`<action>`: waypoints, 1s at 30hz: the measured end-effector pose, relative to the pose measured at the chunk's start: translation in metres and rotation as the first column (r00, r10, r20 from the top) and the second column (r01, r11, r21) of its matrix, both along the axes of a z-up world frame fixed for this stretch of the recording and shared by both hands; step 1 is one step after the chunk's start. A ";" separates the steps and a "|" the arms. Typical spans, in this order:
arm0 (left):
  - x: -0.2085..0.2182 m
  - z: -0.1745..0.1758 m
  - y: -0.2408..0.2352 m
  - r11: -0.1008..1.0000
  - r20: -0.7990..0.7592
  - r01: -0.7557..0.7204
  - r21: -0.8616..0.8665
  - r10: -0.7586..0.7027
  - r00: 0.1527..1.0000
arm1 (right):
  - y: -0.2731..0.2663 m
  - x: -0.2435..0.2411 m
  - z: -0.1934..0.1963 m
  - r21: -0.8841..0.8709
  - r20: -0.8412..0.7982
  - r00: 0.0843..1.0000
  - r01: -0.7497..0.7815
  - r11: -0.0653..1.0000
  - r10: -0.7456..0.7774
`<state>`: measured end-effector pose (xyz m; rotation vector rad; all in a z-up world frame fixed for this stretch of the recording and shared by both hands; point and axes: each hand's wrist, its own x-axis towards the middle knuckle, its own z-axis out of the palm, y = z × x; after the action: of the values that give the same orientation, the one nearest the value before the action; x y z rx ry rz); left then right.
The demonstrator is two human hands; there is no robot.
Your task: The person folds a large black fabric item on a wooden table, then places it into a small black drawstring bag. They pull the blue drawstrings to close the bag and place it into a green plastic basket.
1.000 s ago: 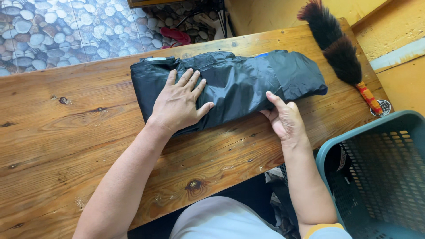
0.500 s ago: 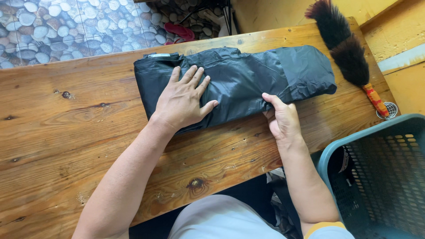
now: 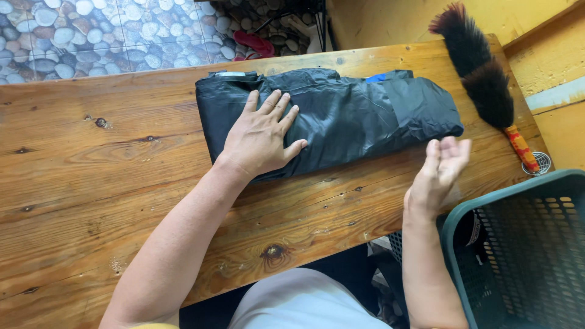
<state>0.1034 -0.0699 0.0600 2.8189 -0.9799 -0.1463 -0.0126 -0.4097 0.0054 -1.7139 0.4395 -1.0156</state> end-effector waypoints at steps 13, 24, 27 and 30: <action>-0.003 0.006 0.005 1.000 0.048 0.006 -0.006 -0.006 0.999 | 0.105 0.168 0.046 -0.749 -0.503 0.794 -0.598 0.286 0.341; 0.022 0.002 0.019 0.902 0.397 0.033 -0.431 0.156 0.905 | 0.099 0.203 0.016 -0.732 -0.500 0.756 -0.630 0.259 0.423; 0.033 0.016 0.026 0.895 0.252 -0.069 -0.441 0.197 0.947 | 0.099 0.202 0.014 -0.709 -0.479 0.739 -0.644 0.288 0.473; 0.061 0.015 0.027 0.930 0.107 -0.140 -0.339 0.186 0.977 | 0.110 0.195 0.036 -0.660 -0.556 0.694 -0.703 0.265 0.457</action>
<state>0.1639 -0.0428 0.0754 2.6066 -0.7087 0.2164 0.1827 -0.3000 0.0413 -2.6154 -0.7195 -0.3809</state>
